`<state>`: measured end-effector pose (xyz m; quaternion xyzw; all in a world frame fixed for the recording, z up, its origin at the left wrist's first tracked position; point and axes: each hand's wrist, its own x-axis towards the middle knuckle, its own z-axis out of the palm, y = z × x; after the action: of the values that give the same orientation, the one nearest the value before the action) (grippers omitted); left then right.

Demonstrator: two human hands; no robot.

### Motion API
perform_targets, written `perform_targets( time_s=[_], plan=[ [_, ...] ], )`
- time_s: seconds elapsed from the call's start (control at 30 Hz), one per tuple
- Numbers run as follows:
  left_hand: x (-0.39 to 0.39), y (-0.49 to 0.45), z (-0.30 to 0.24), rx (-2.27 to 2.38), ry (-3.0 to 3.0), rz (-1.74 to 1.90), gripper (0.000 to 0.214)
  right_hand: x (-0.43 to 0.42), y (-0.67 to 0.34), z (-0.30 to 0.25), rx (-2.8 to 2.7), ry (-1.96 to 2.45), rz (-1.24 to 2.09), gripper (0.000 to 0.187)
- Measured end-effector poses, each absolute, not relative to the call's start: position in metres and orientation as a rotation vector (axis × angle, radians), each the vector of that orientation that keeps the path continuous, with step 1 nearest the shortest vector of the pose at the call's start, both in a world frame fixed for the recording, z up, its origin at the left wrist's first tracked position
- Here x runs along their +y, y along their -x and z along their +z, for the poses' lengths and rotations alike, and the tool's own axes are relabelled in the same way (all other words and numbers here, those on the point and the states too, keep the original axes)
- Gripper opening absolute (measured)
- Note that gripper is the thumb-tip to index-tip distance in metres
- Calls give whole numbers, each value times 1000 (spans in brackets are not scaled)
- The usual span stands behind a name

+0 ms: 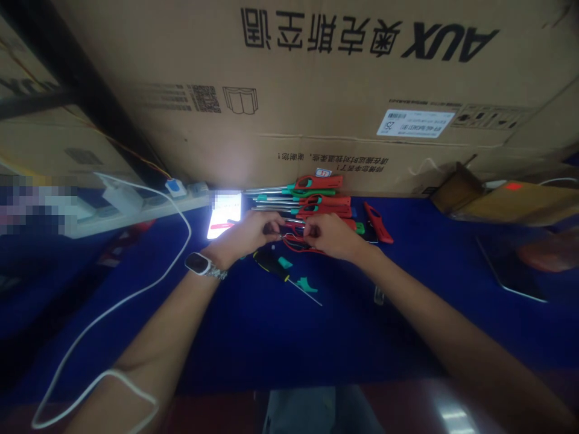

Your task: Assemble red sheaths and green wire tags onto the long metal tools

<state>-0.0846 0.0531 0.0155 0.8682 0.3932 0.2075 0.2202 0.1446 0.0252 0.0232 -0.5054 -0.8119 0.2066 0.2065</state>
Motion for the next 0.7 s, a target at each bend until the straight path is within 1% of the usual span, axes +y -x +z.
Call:
perform_targets(
  time_s=[0.07,0.13,0.37,0.7],
  plan=[
    [55,86,15,1054,-2413,601,11,25,-146,22,-2259,1395,582,12],
    [57,88,13,996,-2457,620,8,26,-147,21,-2258,1390,593,13],
    [57,89,12,970,-2430,627,15,27,-149,19,-2261,1374,602,11],
    [57,85,10,920,-2400,614,17,27,-149,18,-2255,1367,626,11]
  ],
)
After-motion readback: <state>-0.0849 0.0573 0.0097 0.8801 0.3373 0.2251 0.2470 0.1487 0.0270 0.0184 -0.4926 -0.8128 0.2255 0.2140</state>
